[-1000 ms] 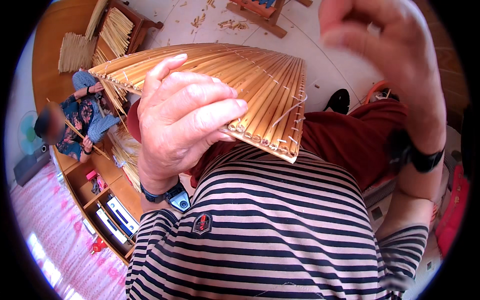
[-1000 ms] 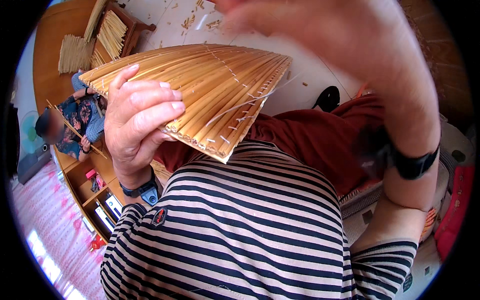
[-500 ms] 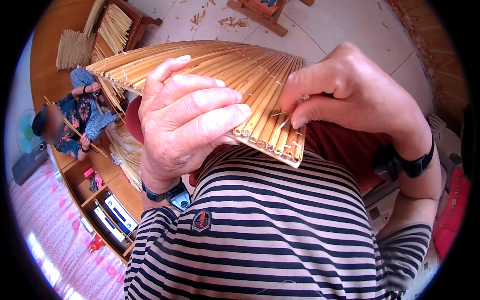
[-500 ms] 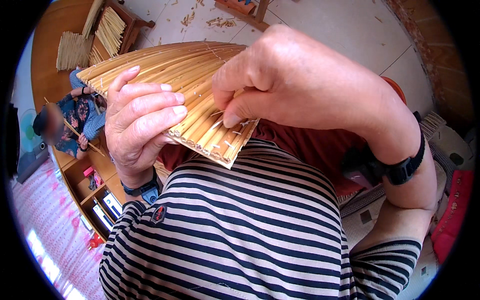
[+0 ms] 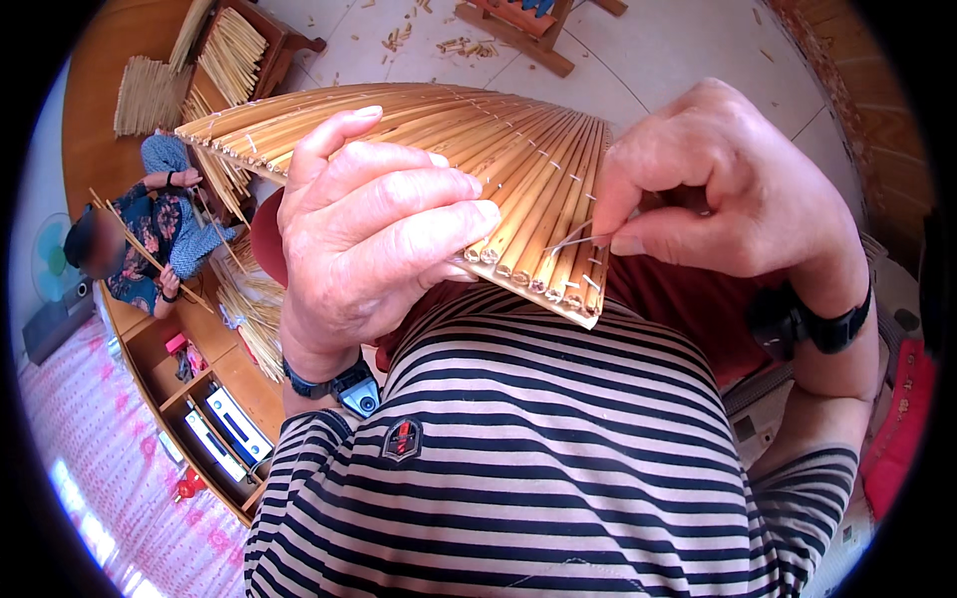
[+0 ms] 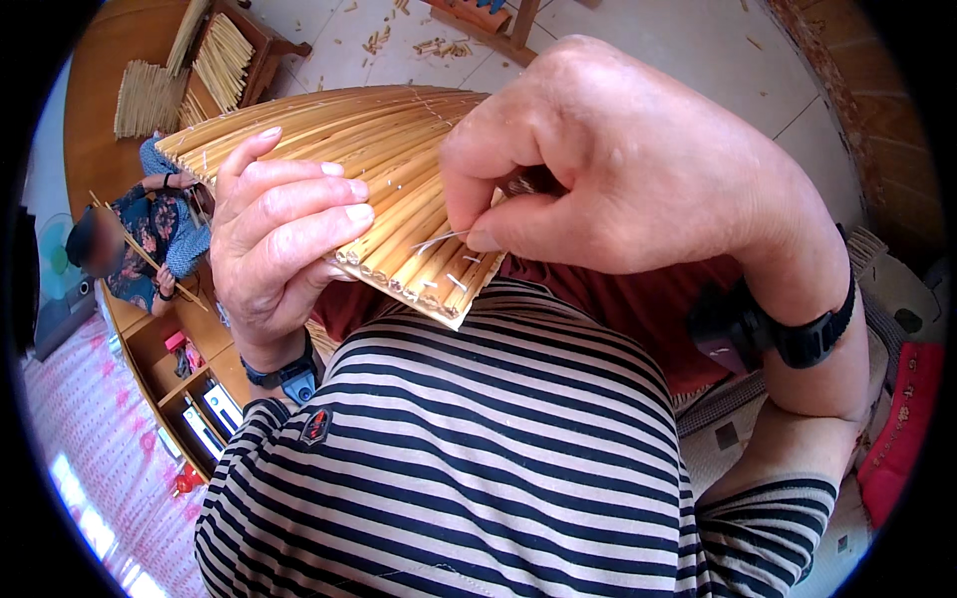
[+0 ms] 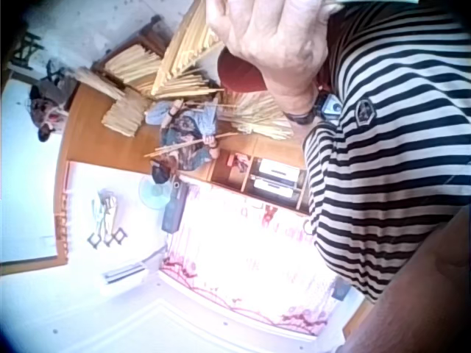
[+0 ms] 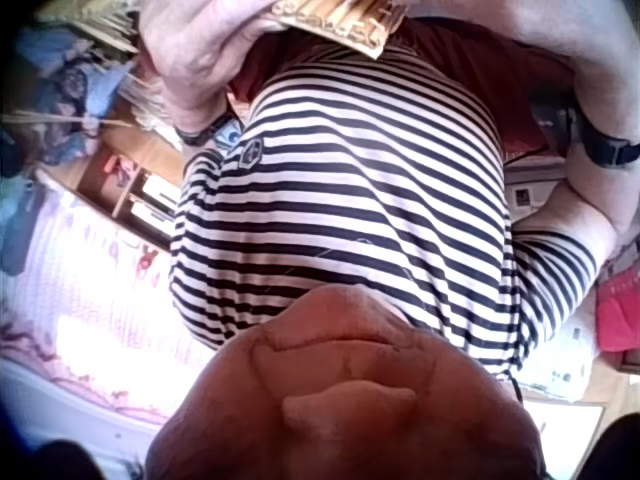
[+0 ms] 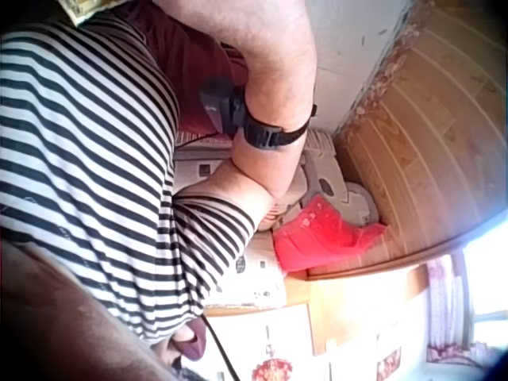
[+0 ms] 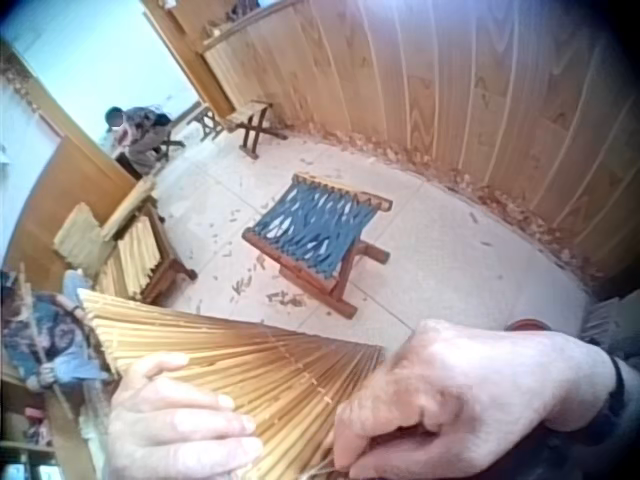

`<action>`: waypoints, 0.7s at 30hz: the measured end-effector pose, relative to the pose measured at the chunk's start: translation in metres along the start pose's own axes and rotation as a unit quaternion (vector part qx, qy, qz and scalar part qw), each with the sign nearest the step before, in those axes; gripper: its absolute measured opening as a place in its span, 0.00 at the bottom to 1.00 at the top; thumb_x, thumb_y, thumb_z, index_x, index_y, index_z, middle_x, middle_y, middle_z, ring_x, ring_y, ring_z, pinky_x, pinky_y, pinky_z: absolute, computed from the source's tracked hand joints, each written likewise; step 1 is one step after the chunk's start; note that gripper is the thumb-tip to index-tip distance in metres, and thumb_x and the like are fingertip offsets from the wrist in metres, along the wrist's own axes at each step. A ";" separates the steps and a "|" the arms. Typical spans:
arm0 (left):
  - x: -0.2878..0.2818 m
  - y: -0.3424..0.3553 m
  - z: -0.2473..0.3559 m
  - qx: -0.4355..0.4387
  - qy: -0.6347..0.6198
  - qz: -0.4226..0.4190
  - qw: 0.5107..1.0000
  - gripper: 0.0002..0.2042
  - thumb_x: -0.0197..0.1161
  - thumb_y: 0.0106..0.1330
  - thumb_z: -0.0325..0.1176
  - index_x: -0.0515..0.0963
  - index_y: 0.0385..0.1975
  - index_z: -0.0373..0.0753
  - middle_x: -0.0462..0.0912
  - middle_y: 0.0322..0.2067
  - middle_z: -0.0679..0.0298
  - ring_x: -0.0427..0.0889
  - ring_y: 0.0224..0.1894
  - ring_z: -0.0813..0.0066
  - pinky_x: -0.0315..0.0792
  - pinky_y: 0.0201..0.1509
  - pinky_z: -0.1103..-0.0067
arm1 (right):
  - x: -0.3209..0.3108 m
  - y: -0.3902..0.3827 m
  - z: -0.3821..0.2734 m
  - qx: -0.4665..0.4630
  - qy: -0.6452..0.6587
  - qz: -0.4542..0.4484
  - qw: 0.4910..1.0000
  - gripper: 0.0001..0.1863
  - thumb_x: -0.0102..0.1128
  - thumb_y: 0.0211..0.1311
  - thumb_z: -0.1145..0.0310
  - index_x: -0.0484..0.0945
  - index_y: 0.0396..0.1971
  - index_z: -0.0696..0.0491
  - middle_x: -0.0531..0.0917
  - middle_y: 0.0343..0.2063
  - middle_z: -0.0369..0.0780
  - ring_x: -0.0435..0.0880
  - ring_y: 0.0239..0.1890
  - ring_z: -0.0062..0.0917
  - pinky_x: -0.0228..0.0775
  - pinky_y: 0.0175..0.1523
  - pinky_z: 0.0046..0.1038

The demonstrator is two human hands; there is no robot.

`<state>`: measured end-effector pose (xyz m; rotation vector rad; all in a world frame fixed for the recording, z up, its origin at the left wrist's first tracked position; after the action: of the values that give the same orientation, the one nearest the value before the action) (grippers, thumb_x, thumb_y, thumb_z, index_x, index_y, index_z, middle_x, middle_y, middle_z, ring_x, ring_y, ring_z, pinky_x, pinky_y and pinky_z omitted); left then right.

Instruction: The person weaves together thin bamboo sticks using a white cord, threading the cord around the sticks and through pre-drilled holes in a wooden frame to secure them in place.

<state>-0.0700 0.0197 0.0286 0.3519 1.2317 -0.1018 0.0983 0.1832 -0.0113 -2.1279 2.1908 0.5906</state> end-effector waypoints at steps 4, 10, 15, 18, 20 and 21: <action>0.000 0.001 -0.001 0.008 -0.005 0.000 1.000 0.15 0.60 0.66 0.49 0.84 0.38 0.46 0.87 0.36 0.65 0.84 0.42 0.65 0.63 0.65 0.60 | 0.001 -0.001 0.001 -0.019 0.013 0.022 0.999 0.04 0.69 0.52 0.79 0.85 0.29 0.59 0.85 0.23 0.42 0.85 0.24 0.32 0.73 0.28 0.26; -0.001 0.007 -0.005 0.029 -0.006 -0.001 1.000 0.18 0.59 0.67 0.53 0.84 0.39 0.45 0.86 0.36 0.64 0.84 0.41 0.65 0.63 0.65 0.59 | -0.004 -0.003 0.002 -0.080 -0.016 0.058 0.995 0.09 0.67 0.50 0.81 0.86 0.34 0.59 0.85 0.23 0.44 0.86 0.25 0.31 0.74 0.29 0.25; 0.001 0.003 -0.004 0.017 -0.014 0.005 1.000 0.18 0.58 0.67 0.53 0.85 0.39 0.45 0.86 0.36 0.64 0.83 0.40 0.66 0.61 0.66 0.60 | -0.008 0.000 -0.002 -0.085 -0.061 0.055 0.993 0.12 0.61 0.48 0.85 0.86 0.34 0.58 0.81 0.20 0.42 0.83 0.22 0.30 0.71 0.27 0.26; 0.002 0.004 -0.005 0.021 -0.017 0.011 1.000 0.18 0.59 0.67 0.53 0.85 0.38 0.45 0.86 0.36 0.64 0.83 0.40 0.66 0.61 0.66 0.60 | -0.006 0.000 -0.002 -0.081 -0.060 0.064 0.993 0.12 0.61 0.48 0.84 0.86 0.33 0.58 0.80 0.19 0.41 0.82 0.21 0.30 0.70 0.27 0.27; 0.002 0.004 -0.004 0.020 -0.016 0.013 1.000 0.17 0.59 0.66 0.53 0.85 0.38 0.46 0.86 0.36 0.64 0.83 0.40 0.66 0.61 0.65 0.60 | -0.006 0.000 -0.003 -0.084 -0.066 0.066 0.992 0.11 0.61 0.49 0.84 0.86 0.33 0.58 0.80 0.19 0.41 0.82 0.21 0.30 0.70 0.27 0.27; 0.002 0.003 -0.004 0.020 -0.015 0.015 1.000 0.17 0.60 0.66 0.52 0.85 0.38 0.46 0.86 0.36 0.65 0.84 0.40 0.66 0.62 0.65 0.60 | -0.006 0.000 -0.003 -0.081 -0.071 0.068 0.992 0.10 0.61 0.49 0.83 0.86 0.33 0.58 0.80 0.19 0.41 0.82 0.21 0.30 0.70 0.27 0.27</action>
<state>-0.0720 0.0246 0.0258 0.4013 1.1948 -0.1061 0.0997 0.1876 -0.0068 -1.9464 2.2915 0.9297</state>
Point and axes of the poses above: each hand's wrist, its own y-axis towards the middle knuckle, its own x-axis out of the palm, z = x × y, the point moved 3 cm from there along y, towards the middle knuckle
